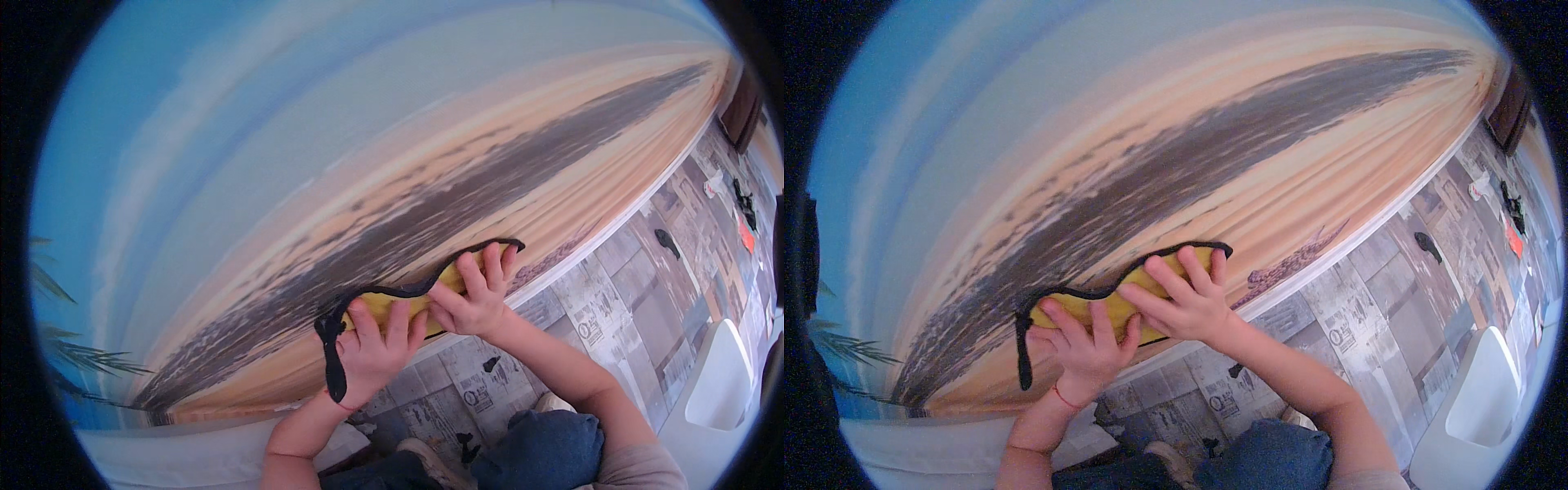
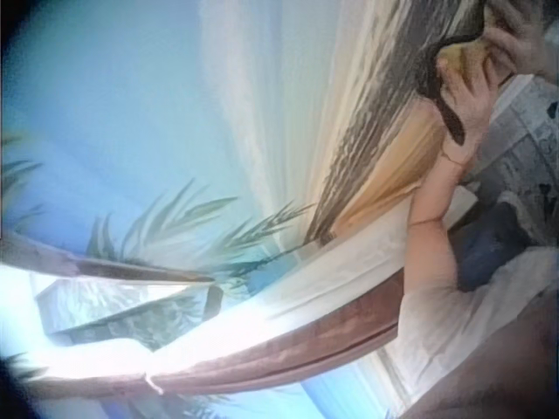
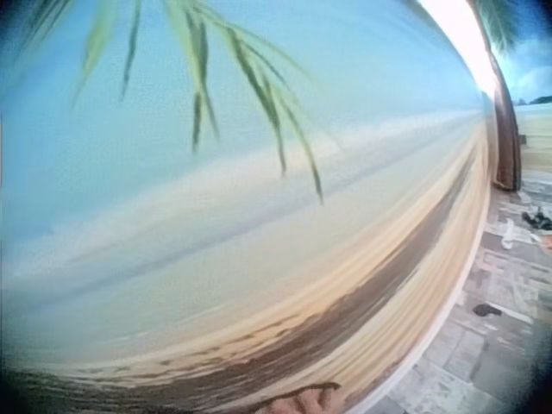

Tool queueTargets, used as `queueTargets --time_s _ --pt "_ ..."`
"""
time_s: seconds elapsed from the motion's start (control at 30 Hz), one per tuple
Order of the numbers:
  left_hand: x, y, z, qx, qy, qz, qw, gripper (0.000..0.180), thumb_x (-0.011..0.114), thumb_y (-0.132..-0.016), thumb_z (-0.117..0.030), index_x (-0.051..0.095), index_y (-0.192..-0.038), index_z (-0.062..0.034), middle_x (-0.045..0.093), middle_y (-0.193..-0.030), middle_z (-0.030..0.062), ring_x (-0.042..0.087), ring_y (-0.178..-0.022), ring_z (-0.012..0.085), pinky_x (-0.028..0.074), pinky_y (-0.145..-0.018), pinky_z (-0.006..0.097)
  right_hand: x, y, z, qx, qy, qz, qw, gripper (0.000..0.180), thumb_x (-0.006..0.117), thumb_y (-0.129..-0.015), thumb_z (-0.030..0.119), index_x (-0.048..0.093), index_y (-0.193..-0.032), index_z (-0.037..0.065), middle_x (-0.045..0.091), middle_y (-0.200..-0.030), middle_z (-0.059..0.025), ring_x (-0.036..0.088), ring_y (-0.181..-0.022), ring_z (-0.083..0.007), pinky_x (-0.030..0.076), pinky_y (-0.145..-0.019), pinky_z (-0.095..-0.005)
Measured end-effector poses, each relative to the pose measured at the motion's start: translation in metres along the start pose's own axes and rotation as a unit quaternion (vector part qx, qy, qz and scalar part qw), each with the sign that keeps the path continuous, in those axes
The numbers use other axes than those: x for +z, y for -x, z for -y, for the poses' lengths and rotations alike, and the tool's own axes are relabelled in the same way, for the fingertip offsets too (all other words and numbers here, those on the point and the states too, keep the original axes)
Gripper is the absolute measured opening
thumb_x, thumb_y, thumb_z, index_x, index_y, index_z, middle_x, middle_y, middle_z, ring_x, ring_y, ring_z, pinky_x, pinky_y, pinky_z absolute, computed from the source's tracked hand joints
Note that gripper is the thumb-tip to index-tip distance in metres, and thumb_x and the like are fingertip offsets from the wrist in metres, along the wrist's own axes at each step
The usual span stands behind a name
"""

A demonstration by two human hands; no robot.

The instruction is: The person wipes a large curved wall mural and a window sill using a yellow cloth. The person moves the cloth back and forth across the mural and then along the window sill.

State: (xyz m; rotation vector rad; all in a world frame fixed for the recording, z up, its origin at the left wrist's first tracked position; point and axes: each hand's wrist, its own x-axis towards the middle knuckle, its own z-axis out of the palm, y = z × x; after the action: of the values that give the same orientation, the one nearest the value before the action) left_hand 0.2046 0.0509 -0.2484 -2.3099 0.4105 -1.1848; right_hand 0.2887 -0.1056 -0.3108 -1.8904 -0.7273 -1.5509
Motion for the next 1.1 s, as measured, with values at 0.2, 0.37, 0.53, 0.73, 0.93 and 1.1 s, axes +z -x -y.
queueTargets --time_s 0.2,0.37,0.53,0.73,0.93,1.1 --pt "-0.028 -0.043 0.011 -0.081 0.064 -0.051 0.993 0.072 0.053 -0.088 -0.048 0.038 -0.14 -0.0002 0.026 -0.138 0.0468 0.026 -0.122 0.0703 0.024 -0.089 0.078 -0.011 -0.061 0.006 0.028 -0.002 0.016 0.999 0.04 0.053 -0.087 0.038 0.063 -0.126 0.035 0.049 -0.142 -0.0063 0.032 -0.139 -0.0367 0.004 -0.116 -0.0566" --pt "-0.034 -0.07 0.023 -0.1 0.051 -0.087 0.99 0.061 0.045 -0.094 -0.045 0.042 -0.137 -0.0023 0.022 -0.144 0.0423 0.005 -0.129 0.0709 0.012 -0.095 0.08 -0.022 -0.118 0.011 0.03 -0.014 -0.008 0.999 0.039 0.05 -0.089 0.035 0.063 -0.126 0.031 0.05 -0.142 -0.0065 0.036 -0.137 -0.0341 0.004 -0.116 -0.0565" --pt "-0.007 -0.021 -0.001 0.026 -0.024 0.007 0.999 0.039 0.049 -0.091 -0.045 0.065 -0.108 -0.0133 0.055 -0.125 0.0221 0.055 -0.093 0.0403 0.028 -0.1 0.064 -0.007 -0.042 0.0 -0.016 0.019 0.018 1.0 0.037 0.056 -0.084 0.04 0.066 -0.119 0.03 0.053 -0.137 -0.0044 0.034 -0.137 -0.0346 0.006 -0.113 -0.0598" --pt "-0.012 -0.029 0.005 0.052 -0.008 -0.036 0.998 0.038 0.052 -0.089 -0.045 0.067 -0.103 -0.0134 0.059 -0.123 0.0159 0.058 -0.085 0.0278 0.034 -0.099 0.056 -0.011 -0.029 -0.005 -0.028 0.017 0.031 0.999 0.039 0.06 -0.082 0.038 0.066 -0.119 0.028 0.052 -0.139 -0.005 0.033 -0.139 -0.0332 0.006 -0.114 -0.059" --pt "-0.045 -0.093 0.047 -0.105 -0.012 -0.077 0.991 0.061 0.039 -0.096 -0.049 0.045 -0.137 -0.0046 0.038 -0.144 0.0285 0.026 -0.128 0.0632 0.021 -0.103 0.069 -0.028 -0.161 0.006 0.001 -0.009 0.007 1.0 0.044 0.051 -0.089 0.032 0.059 -0.131 0.022 0.047 -0.144 -0.0083 0.035 -0.138 -0.0333 0.006 -0.113 -0.0587" --pt "-0.056 -0.113 0.063 -0.083 -0.032 -0.08 0.993 0.065 0.039 -0.096 -0.048 0.034 -0.145 -0.0055 0.027 -0.149 0.0304 0.01 -0.135 0.0622 0.015 -0.105 0.07 -0.031 -0.195 0.013 0.019 -0.009 -0.011 1.0 0.044 0.053 -0.088 0.031 0.059 -0.13 0.02 0.047 -0.143 -0.0118 0.036 -0.137 -0.0357 0.007 -0.113 -0.0585"
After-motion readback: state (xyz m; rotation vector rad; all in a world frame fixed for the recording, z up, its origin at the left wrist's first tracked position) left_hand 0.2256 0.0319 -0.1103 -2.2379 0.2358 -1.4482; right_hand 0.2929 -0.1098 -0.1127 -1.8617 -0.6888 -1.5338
